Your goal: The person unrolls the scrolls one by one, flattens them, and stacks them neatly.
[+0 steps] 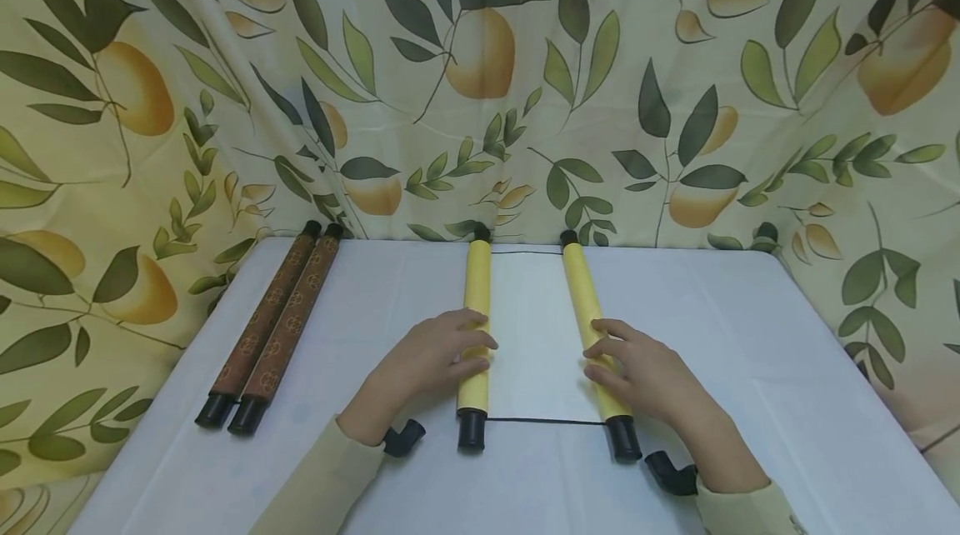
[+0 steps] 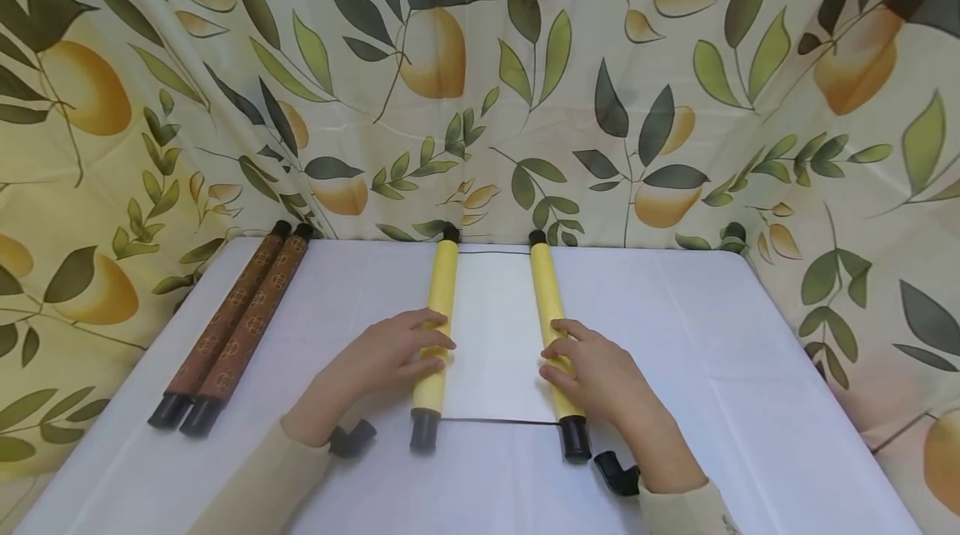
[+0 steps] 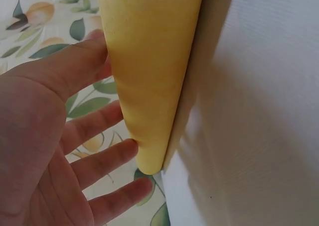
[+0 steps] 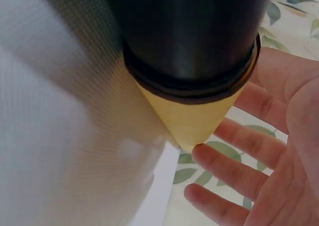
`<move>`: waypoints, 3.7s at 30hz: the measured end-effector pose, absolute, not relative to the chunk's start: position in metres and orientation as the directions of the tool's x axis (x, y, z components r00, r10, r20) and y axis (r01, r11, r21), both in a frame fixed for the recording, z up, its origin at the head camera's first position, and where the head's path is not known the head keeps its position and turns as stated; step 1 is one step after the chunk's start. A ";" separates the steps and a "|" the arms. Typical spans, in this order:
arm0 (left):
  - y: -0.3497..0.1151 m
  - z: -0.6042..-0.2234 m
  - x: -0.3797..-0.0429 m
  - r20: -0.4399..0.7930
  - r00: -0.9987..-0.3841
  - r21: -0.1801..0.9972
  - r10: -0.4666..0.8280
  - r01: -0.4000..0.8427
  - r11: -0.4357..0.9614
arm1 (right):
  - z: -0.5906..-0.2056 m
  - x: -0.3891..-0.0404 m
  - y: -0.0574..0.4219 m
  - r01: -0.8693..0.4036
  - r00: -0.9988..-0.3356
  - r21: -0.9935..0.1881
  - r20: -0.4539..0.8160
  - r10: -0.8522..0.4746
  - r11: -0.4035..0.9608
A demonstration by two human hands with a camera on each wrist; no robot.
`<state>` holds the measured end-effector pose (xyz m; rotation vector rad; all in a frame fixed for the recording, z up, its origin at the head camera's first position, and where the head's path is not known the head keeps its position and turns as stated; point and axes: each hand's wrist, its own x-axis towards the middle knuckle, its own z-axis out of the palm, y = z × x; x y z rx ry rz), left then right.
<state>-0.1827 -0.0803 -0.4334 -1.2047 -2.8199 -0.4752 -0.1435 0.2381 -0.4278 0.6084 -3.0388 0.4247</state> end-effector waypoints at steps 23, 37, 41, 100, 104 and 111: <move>-0.086 -0.436 -0.186 0.158 -0.721 0.275 0.675 0.689 0.671 | -0.423 -0.143 0.248 -0.360 -0.929 -0.269 0.023 -0.368 0.893; -0.089 -0.435 -0.186 0.127 -0.735 0.249 0.666 0.673 0.696 | -0.418 -0.141 0.254 -0.329 -0.934 -0.265 -0.054 -0.354 0.906; -0.088 -0.436 -0.188 0.143 -0.721 0.247 0.679 0.690 0.681 | -0.415 -0.140 0.259 -0.341 -0.927 -0.232 -0.079 -0.367 0.911; -0.132 -0.445 -0.185 0.002 -0.691 0.051 0.723 0.722 0.690 | -0.432 -0.138 0.298 -0.501 -0.865 -0.045 0.063 -0.498 0.865; -0.134 -0.444 -0.184 -0.001 -0.694 0.042 0.720 0.720 0.693 | -0.432 -0.138 0.301 -0.492 -0.870 -0.043 0.066 -0.489 0.869; -0.138 -0.442 -0.184 0.038 -0.699 0.070 0.715 0.715 0.695 | -0.434 -0.137 0.303 -0.492 -0.870 -0.032 0.054 -0.490 0.870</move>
